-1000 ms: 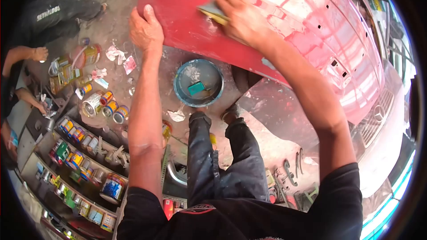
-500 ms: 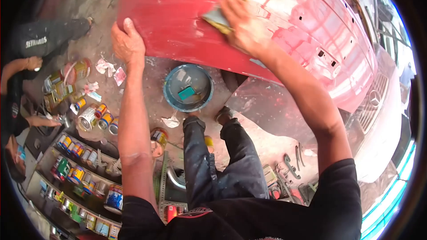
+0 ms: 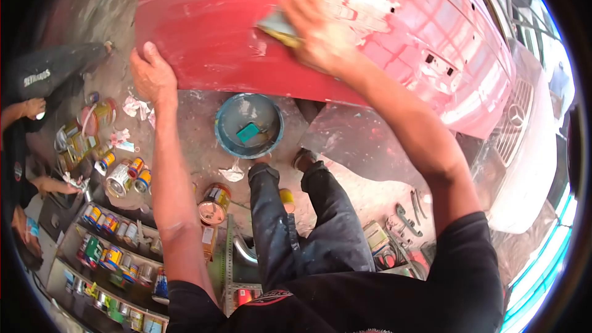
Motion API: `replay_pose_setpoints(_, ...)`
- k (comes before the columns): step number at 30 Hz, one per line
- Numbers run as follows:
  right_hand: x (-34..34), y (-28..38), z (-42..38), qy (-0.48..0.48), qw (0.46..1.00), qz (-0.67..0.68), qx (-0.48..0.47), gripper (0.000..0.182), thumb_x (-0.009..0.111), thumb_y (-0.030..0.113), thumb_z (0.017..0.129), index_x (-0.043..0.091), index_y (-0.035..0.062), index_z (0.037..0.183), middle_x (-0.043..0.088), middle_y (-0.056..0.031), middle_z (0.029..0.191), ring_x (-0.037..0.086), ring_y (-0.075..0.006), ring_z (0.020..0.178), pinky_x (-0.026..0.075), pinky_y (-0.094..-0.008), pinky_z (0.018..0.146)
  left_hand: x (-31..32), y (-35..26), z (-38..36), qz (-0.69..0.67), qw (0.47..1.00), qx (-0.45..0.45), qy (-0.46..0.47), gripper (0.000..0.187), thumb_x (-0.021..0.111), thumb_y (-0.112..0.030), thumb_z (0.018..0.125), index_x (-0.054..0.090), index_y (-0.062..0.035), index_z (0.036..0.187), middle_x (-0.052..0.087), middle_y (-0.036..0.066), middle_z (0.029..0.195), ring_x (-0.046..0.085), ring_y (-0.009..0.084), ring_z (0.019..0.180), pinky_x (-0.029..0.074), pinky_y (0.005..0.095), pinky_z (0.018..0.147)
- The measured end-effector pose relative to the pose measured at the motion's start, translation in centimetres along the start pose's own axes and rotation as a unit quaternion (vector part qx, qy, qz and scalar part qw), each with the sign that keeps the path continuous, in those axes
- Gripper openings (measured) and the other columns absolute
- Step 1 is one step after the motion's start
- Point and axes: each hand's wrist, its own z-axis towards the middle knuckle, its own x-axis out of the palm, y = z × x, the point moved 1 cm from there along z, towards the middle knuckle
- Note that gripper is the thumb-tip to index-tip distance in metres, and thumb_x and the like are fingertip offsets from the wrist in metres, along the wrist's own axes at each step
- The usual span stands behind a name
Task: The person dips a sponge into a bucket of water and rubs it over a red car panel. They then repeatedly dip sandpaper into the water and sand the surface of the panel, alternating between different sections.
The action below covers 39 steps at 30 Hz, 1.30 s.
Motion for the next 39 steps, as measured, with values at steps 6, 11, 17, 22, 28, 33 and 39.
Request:
replay_pose_setpoints(6,-4.8,-2.1,-3.4,0.040,0.999,0.007,0.019,0.059,0.062,0.009,0.088,0.052,-0.0016,0.145,0.050,-0.0231,0.151,0.049,-0.0394,0.140,0.036,-0.0519,0.119,-0.6,-0.9,0.2,-0.003,0.999,-0.002,0.035,0.056,0.051,-0.049,0.103,0.060,-0.0012,0.130,0.067,0.025,0.121,0.063,0.0451,0.112,0.048,0.0540,0.093)
replay_pose_setpoints(11,-9.0,-6.1,-10.5,0.002,0.998,-0.011,0.064,0.051,0.072,0.007,0.085,0.060,-0.0032,0.133,0.055,-0.0235,0.145,0.053,-0.0427,0.133,0.042,-0.0532,0.114,-0.2,-0.1,0.1,0.012,1.000,-0.001,0.004,0.061,0.050,-0.053,0.103,0.058,-0.0004,0.134,0.065,0.025,0.127,0.061,0.0444,0.118,0.047,0.0523,0.098)
replay_pose_setpoints(17,1.5,3.3,4.3,0.036,0.997,-0.044,-0.056,0.063,0.054,0.026,0.091,0.049,-0.0043,0.146,0.042,-0.0258,0.157,0.042,-0.0415,0.144,0.028,-0.0507,0.124,-0.3,-0.1,0.0,-0.006,1.000,0.011,0.012,0.061,0.048,-0.052,0.104,0.057,0.0011,0.135,0.065,0.027,0.127,0.061,0.0452,0.118,0.047,0.0511,0.099)
replay_pose_setpoints(22,-2.6,0.0,-0.5,0.039,0.998,0.049,-0.008,0.063,0.069,0.008,0.081,0.054,0.0005,0.142,0.050,-0.0182,0.153,0.048,-0.0399,0.139,0.039,-0.0501,0.117,0.0,0.0,-0.2,-0.006,0.999,-0.019,0.029,0.062,0.048,-0.052,0.104,0.057,0.0010,0.135,0.065,0.026,0.127,0.062,0.0445,0.118,0.047,0.0515,0.100)
replay_pose_setpoints(28,-4.8,-1.3,-3.0,0.061,0.998,-0.029,-0.009,0.065,0.069,0.015,0.086,0.050,-0.0068,0.144,0.048,-0.0257,0.151,0.044,-0.0451,0.141,0.033,-0.0499,0.122,-0.7,-1.3,-0.4,-0.003,1.000,-0.008,-0.005,0.056,0.057,-0.049,0.100,0.059,-0.0005,0.129,0.067,0.026,0.115,0.065,0.0440,0.107,0.050,0.0526,0.091)
replay_pose_setpoints(33,2.7,6.3,8.7,0.061,0.995,-0.025,-0.075,0.067,0.067,0.017,0.086,0.049,-0.0072,0.145,0.044,-0.0246,0.156,0.042,-0.0420,0.144,0.032,-0.0502,0.122,-1.0,-1.0,-0.5,-0.009,0.999,-0.019,0.040,0.057,0.053,-0.050,0.103,0.058,-0.0003,0.131,0.066,0.026,0.120,0.064,0.0445,0.110,0.050,0.0532,0.092)
replay_pose_setpoints(39,-4.3,0.0,0.7,0.120,0.993,0.004,-0.020,0.065,0.060,0.010,0.085,0.049,-0.0057,0.146,0.044,-0.0247,0.156,0.042,-0.0426,0.144,0.031,-0.0517,0.122,-0.9,-1.1,-0.5,-0.016,1.000,0.008,0.012,0.053,0.054,-0.046,0.104,0.057,-0.0011,0.131,0.066,0.024,0.116,0.064,0.0433,0.107,0.050,0.0524,0.091)
